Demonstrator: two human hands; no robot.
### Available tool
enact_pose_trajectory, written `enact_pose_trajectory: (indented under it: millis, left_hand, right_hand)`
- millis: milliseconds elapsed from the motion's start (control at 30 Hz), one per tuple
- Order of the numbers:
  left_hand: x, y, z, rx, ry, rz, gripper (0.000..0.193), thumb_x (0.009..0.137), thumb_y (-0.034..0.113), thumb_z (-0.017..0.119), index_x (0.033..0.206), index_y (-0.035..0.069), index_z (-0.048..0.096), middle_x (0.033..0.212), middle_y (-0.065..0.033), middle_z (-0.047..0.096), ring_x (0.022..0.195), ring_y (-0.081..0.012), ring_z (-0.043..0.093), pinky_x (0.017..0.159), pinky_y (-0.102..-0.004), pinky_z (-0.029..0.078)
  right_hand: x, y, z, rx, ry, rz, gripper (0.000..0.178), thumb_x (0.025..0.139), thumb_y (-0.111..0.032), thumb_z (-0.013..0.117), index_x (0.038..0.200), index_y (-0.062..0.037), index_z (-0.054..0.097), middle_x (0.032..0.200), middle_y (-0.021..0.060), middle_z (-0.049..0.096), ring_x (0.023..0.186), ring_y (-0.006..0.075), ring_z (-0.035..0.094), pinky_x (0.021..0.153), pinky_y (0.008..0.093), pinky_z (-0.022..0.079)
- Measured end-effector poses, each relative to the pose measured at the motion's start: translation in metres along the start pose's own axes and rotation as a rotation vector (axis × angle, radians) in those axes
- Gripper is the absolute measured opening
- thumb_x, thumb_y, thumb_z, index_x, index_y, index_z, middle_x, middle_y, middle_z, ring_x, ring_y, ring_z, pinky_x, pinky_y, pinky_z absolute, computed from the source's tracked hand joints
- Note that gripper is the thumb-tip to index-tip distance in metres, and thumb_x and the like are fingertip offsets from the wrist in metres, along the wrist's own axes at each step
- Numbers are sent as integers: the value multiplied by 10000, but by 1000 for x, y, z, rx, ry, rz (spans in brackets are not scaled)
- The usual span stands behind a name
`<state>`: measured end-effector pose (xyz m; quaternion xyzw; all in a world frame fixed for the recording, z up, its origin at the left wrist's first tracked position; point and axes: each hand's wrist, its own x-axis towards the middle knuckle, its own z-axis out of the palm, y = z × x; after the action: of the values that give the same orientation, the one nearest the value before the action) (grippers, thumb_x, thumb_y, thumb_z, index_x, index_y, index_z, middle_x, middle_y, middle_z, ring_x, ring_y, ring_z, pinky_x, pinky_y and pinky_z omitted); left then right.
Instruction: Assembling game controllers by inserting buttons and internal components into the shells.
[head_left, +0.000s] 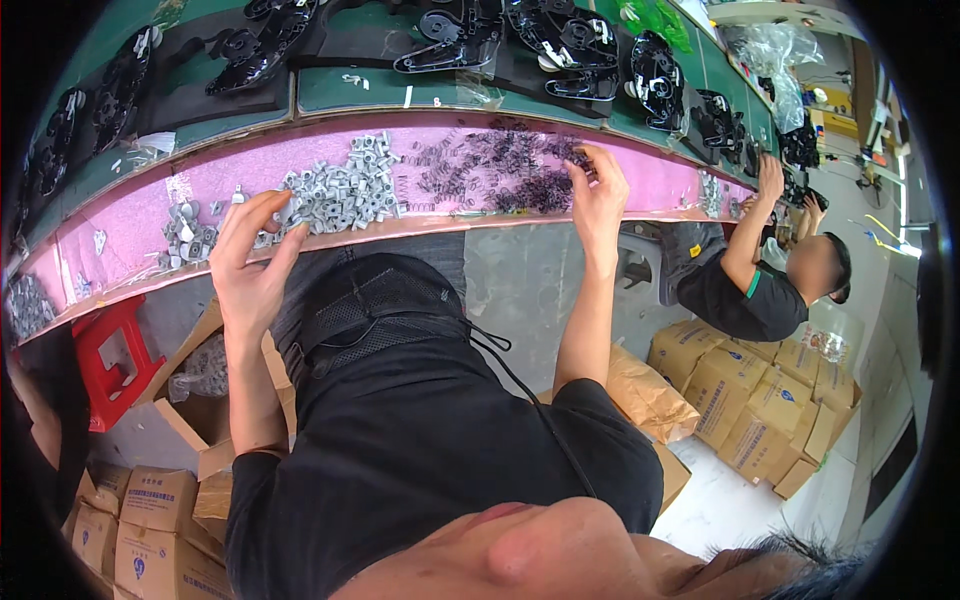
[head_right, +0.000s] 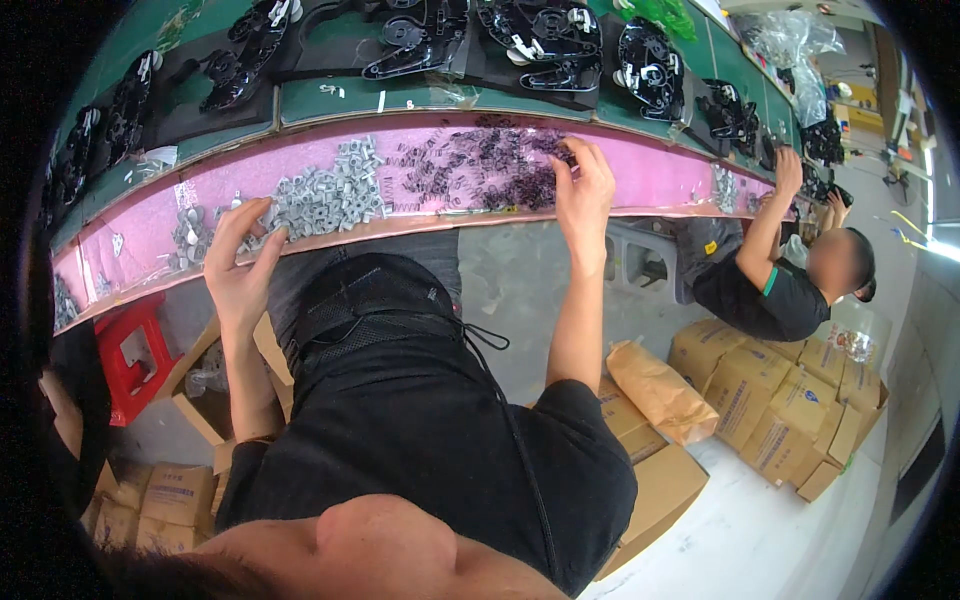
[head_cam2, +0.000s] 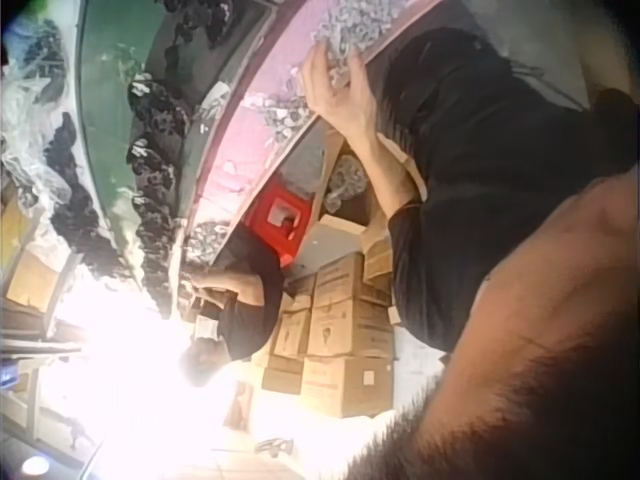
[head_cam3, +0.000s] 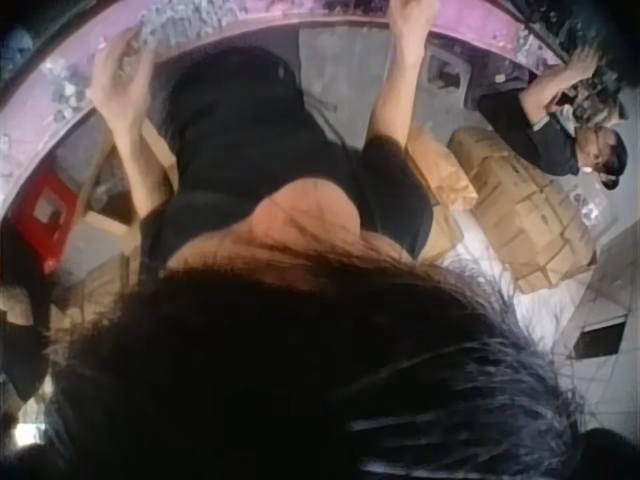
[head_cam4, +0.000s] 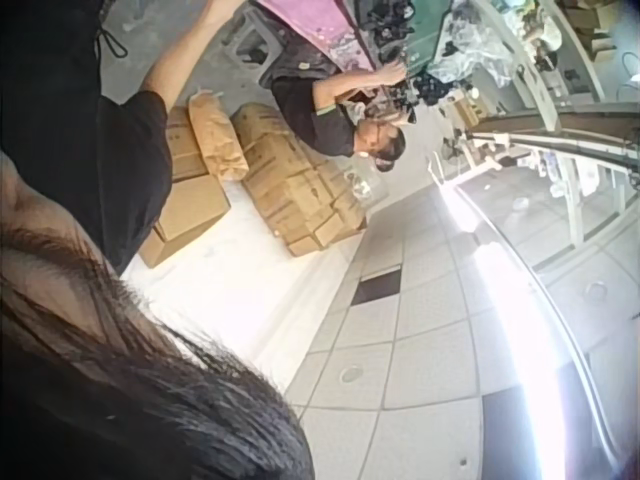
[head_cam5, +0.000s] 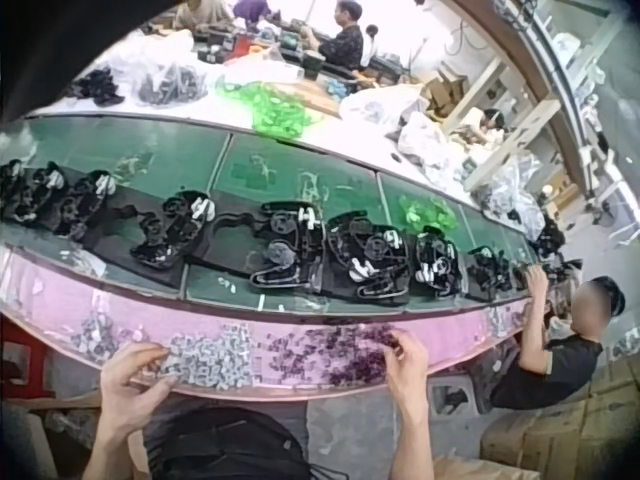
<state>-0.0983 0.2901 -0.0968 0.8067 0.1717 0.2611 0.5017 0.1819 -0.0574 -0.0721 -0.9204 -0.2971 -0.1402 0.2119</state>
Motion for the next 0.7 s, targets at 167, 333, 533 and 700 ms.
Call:
enact_pose_trajectory:
  millis: [167,333,533,700]
  left_hand:
    - [-1,-2,0,-1,10,-3,376,819,-21,839,1185,-21,754,1167,-113,741,862,-182,601,821,-313,517]
    - [-1,-3,1,-5,13,-5,376,821,-19,838,1187,-19,755,1172,-113,742,862,-181,601,820,-312,517]
    - [1,-1,-1,6,3,13,381,821,-22,836,1192,-23,751,1172,-113,739,860,-180,600,823,-312,516]
    - [-1,-1,-6,0,30,-8,379,813,-27,835,1183,-19,751,1172,-116,738,862,-183,601,832,-310,513]
  right_hand:
    - [0,-11,-6,127,-85,126,257,848,-12,817,1091,7,733,987,140,732,820,285,704,753,364,557]
    - [1,-19,-7,120,-54,144,228,839,-7,827,1053,16,752,944,134,733,795,254,703,735,345,556]
    - [2,-17,3,249,2,80,216,824,14,832,1030,21,767,973,129,734,831,240,709,753,331,559]
    - [3,-25,5,339,-6,88,212,826,21,838,1030,27,779,1010,98,720,928,205,697,807,300,549]
